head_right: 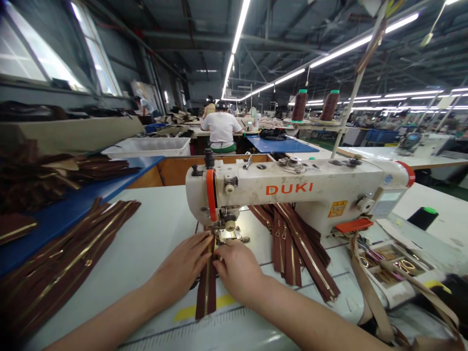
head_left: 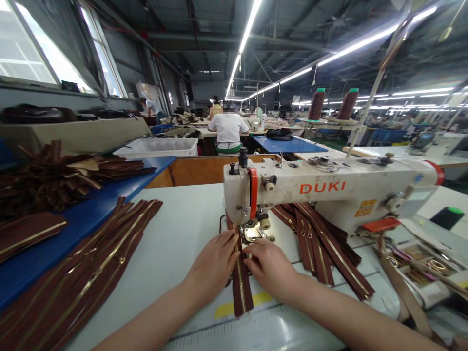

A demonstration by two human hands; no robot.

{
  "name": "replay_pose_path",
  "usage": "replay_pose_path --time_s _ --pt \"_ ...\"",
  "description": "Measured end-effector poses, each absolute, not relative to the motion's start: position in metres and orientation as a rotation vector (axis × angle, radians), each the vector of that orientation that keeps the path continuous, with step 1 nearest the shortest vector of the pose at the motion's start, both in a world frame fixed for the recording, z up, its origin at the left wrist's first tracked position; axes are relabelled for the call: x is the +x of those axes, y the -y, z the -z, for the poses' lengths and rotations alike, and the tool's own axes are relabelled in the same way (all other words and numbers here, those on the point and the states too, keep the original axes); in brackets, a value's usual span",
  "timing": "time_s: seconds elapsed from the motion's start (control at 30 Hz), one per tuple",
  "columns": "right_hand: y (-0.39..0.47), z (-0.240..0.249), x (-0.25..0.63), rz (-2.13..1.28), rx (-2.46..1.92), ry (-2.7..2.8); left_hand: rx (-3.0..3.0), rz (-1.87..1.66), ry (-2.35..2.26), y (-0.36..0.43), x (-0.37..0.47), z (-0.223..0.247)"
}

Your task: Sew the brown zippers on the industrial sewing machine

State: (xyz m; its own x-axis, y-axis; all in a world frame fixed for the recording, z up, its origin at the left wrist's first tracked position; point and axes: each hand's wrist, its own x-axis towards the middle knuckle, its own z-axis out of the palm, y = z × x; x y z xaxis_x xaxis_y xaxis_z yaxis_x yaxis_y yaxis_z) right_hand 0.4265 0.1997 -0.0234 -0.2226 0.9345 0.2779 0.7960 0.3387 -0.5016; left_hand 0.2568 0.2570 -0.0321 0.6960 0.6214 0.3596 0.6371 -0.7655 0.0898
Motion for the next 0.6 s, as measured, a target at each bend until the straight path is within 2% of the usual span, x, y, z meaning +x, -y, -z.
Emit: replay_pose_path --time_s 0.2,0.6 --pt "-0.201 0.022 0.426 -0.263 -1.542 2.148 -2.841 0.687 1.000 -0.247 0.256 0.033" --pt "-0.199 0.027 0.426 -0.189 -1.467 2.185 -2.813 0.648 0.949 -0.244 0.255 0.029"
